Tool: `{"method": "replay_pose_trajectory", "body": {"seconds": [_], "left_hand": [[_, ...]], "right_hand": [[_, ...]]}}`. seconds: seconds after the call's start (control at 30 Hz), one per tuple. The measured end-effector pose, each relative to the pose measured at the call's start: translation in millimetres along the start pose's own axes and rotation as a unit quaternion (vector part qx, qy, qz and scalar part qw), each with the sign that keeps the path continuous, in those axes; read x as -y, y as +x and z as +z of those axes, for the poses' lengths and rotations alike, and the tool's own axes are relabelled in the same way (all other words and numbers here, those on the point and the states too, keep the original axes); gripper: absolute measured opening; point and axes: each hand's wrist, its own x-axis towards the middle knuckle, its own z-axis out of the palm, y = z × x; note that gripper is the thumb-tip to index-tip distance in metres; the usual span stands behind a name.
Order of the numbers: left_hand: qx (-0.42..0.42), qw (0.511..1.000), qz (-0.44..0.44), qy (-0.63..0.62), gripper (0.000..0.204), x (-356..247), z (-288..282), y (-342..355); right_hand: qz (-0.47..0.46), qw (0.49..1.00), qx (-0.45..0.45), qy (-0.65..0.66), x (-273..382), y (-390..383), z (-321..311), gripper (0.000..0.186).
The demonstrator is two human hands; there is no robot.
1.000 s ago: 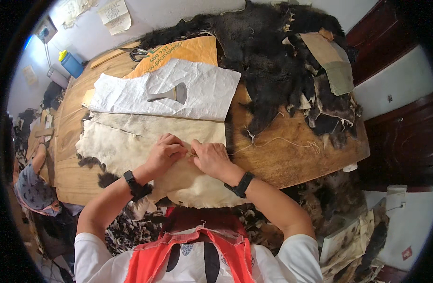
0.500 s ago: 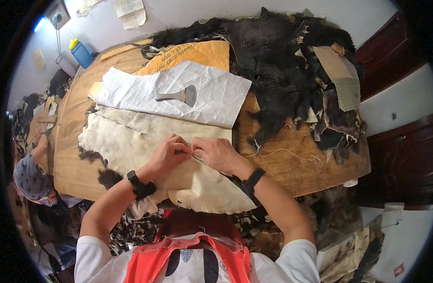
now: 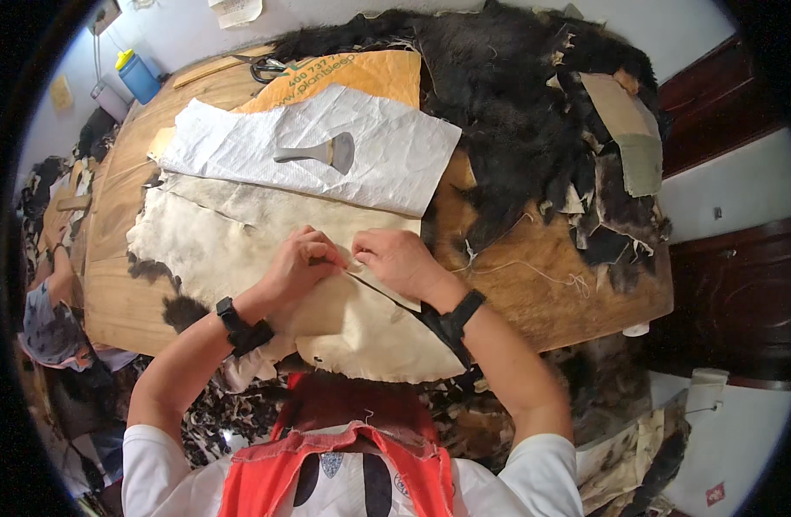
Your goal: Trimming and hand-sewing pieces of animal hide and fur at a workshop table.
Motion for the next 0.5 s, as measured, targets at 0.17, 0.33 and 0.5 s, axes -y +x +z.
{"method": "replay_pose_trajectory", "body": {"seconds": [0.17,0.33,0.5], "left_hand": [[0.003,1.000,0.010,0.002,0.010,-1,0,1],[0.005,0.999,0.025,-0.024,0.011,3,-1,1],[-0.015,0.999,0.017,0.024,0.016,-4,1,2]], "right_hand": [[0.030,0.994,0.025,-0.103,23,1,7,0.042],[0.007,0.994,0.053,-0.098,27,0,13,0.032],[-0.103,0.987,0.010,-0.122,26,-8,23,0.016]]}}
